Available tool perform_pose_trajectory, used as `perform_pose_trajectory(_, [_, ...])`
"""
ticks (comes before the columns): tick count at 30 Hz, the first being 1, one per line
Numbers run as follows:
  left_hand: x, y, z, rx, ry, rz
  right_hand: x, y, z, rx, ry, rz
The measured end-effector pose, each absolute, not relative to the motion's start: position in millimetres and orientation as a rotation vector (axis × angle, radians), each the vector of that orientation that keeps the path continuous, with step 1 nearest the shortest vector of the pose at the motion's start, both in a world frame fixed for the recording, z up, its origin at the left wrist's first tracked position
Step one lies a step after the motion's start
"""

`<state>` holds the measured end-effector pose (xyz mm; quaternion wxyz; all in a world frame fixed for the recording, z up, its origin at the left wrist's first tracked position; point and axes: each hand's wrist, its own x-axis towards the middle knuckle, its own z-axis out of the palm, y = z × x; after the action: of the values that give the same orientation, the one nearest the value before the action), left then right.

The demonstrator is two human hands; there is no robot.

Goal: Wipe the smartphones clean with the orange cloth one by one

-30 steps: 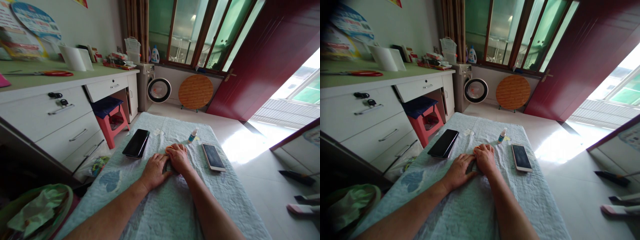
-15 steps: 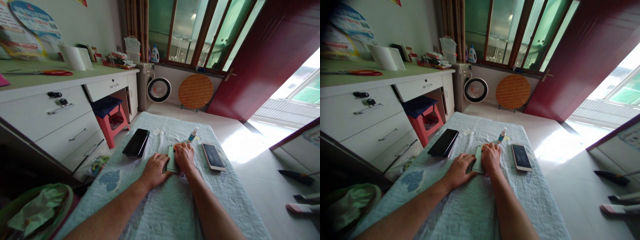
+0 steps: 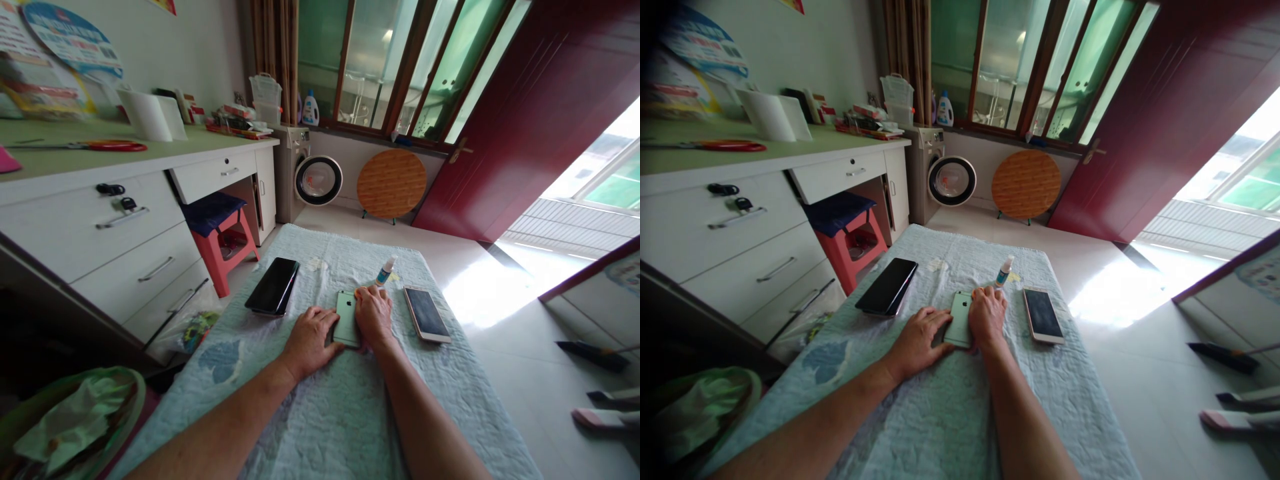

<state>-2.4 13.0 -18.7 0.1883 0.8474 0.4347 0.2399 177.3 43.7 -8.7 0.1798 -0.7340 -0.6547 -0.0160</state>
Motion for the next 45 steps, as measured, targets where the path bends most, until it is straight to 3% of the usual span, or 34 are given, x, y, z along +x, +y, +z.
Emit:
perform_pose_trajectory(25, [-1.8,10.2,-9.9,2.344,1.248,0.615,157.7,43.0,-3.4,-1.76,-2.157,0.116])
perform_pose_trajectory(45, [-2.4,15.5,-37.8,2.356,1.222,0.863,155.8,26.3,12.8,-1.513,-2.384,0.321])
